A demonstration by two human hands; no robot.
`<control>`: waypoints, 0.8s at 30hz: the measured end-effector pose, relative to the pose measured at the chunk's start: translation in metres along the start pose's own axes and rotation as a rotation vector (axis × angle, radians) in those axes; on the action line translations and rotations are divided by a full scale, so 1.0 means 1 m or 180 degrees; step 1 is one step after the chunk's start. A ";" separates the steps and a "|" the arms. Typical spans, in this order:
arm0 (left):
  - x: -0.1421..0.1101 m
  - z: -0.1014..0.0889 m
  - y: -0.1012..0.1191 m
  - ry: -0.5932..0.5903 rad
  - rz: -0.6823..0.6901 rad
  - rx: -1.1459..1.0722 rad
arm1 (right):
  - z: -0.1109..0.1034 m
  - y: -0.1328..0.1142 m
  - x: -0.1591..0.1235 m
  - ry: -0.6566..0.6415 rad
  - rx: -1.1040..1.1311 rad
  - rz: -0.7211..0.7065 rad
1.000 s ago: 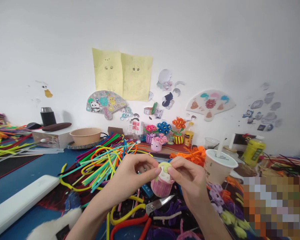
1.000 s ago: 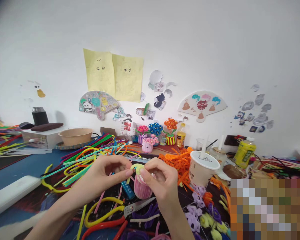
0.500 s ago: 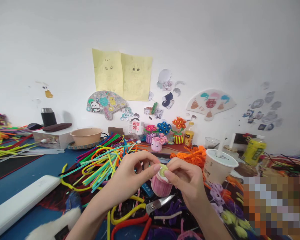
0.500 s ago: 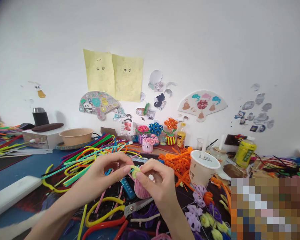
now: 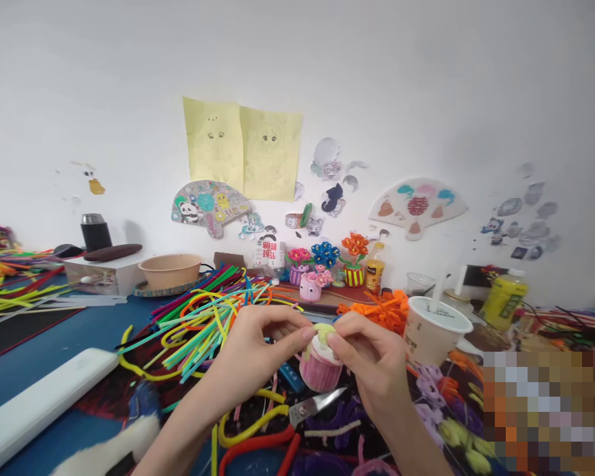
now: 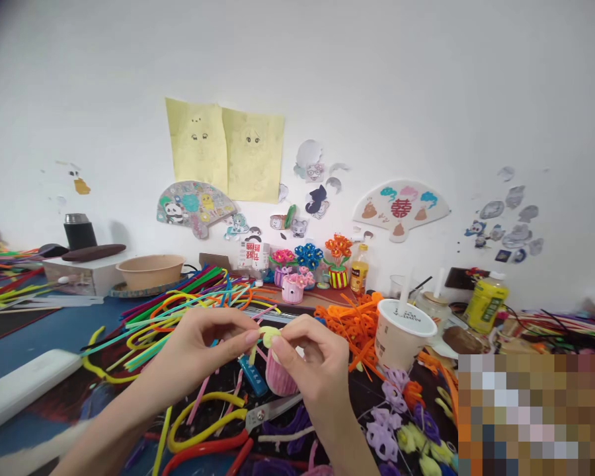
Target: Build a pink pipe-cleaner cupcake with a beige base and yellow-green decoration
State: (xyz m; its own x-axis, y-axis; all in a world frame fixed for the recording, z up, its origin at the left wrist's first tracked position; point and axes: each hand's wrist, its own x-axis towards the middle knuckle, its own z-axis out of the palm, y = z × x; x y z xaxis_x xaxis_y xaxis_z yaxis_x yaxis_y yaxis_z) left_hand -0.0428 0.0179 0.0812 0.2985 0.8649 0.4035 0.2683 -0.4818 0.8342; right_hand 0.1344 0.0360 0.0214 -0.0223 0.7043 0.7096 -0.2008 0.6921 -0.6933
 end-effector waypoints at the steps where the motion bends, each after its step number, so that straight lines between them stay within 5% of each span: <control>1: 0.000 0.001 0.000 -0.0018 -0.0070 -0.0175 | 0.001 0.000 0.000 0.0029 0.0011 -0.0001; 10: -0.001 0.010 -0.002 -0.0020 -0.0570 -0.1218 | 0.007 0.001 -0.004 0.0308 0.0000 -0.0102; 24: -0.005 0.031 -0.009 0.0088 -0.0504 -0.2089 | 0.019 0.004 -0.011 0.0622 0.0430 0.0095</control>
State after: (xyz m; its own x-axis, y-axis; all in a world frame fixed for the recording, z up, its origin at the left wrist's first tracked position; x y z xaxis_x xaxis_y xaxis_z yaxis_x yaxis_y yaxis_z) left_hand -0.0185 0.0134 0.0602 0.2755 0.9255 0.2597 -0.3076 -0.1711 0.9360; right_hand 0.1150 0.0278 0.0134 0.1571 0.7504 0.6420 -0.3323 0.6524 -0.6812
